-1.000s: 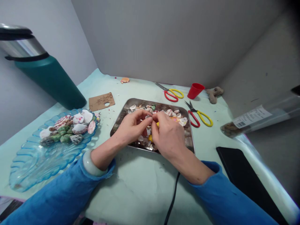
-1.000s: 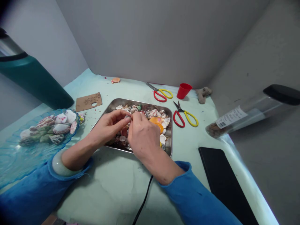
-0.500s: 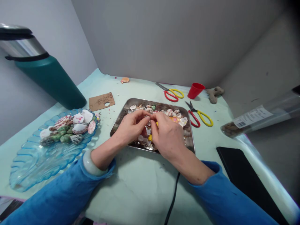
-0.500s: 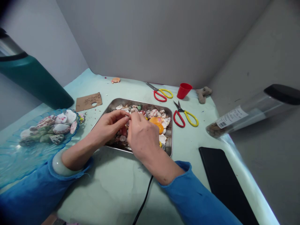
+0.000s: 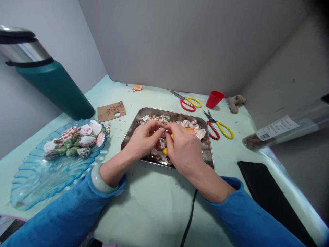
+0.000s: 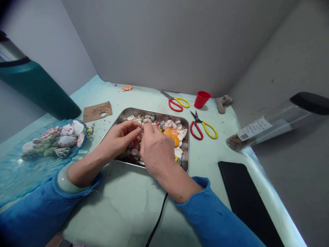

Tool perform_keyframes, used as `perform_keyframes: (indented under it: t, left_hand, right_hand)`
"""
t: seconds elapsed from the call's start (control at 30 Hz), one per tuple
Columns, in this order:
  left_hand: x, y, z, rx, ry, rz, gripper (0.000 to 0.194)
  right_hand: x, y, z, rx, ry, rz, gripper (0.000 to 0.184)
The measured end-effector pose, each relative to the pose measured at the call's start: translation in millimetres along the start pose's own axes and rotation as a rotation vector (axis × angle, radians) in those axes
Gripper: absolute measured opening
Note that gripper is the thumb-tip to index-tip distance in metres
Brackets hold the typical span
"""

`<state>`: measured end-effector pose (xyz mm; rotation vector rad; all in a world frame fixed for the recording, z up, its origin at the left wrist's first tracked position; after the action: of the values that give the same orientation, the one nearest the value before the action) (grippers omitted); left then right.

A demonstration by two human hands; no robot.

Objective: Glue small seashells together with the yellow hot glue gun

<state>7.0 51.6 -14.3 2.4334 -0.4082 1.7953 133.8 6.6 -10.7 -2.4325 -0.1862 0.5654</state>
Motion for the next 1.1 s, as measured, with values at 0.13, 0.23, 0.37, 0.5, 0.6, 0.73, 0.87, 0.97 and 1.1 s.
perform_keyframes:
  t: [0.13,0.23,0.37,0.5,0.6,0.73,0.87,0.97,1.1]
  left_hand:
    - [-1.7,-0.2,-0.5,-0.002,-0.011,0.025,0.017]
    - [-2.9,-0.6,-0.6,-0.001,-0.016,0.030,0.018]
    - [-3.1,-0.4,-0.4,-0.004,-0.007,0.001,0.019]
    - [-0.4,0.7,0.0,0.011,-0.004,0.000,0.018]
    - [1.2,1.2,0.6,0.015,-0.008,-0.009,0.018]
    - [1.9,0.6,0.9,0.014,-0.001,-0.003,0.019]
    - [1.3,-0.1,0.7,0.006,-0.012,-0.004,0.019]
    - [0.6,0.0,0.5,0.004,-0.020,-0.006,0.019]
    - [-0.2,0.1,0.7,0.004,-0.021,0.005,0.018]
  right_hand:
    - [0.5,0.3,-0.4,-0.004,0.008,-0.002,0.018]
    - [1.3,0.4,0.3,0.003,0.013,0.000,0.018]
    - [1.7,0.6,1.0,0.012,0.016,0.004,0.017]
    - [1.1,0.5,0.1,0.007,0.030,0.007,0.016]
    - [1.1,0.7,-0.4,0.003,0.037,0.013,0.015]
    - [1.6,1.6,0.5,0.002,0.034,0.010,0.014]
    - [1.4,1.3,0.8,0.002,0.040,-0.002,0.015]
    - [1.0,0.3,0.7,-0.009,0.037,0.004,0.015]
    - [0.4,-0.3,0.8,-0.021,0.041,0.008,0.015]
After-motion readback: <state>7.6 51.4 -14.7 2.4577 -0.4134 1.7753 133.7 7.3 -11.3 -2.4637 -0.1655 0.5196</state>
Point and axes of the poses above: each hand's wrist, its own y-axis away from the middle knuckle, its own z-axis out of the palm, x = y × z, the point moved 2 cm from there along -y, towards the middle knuckle, and after that the axes turned 9 degrees about x, right-handed, at the moved point
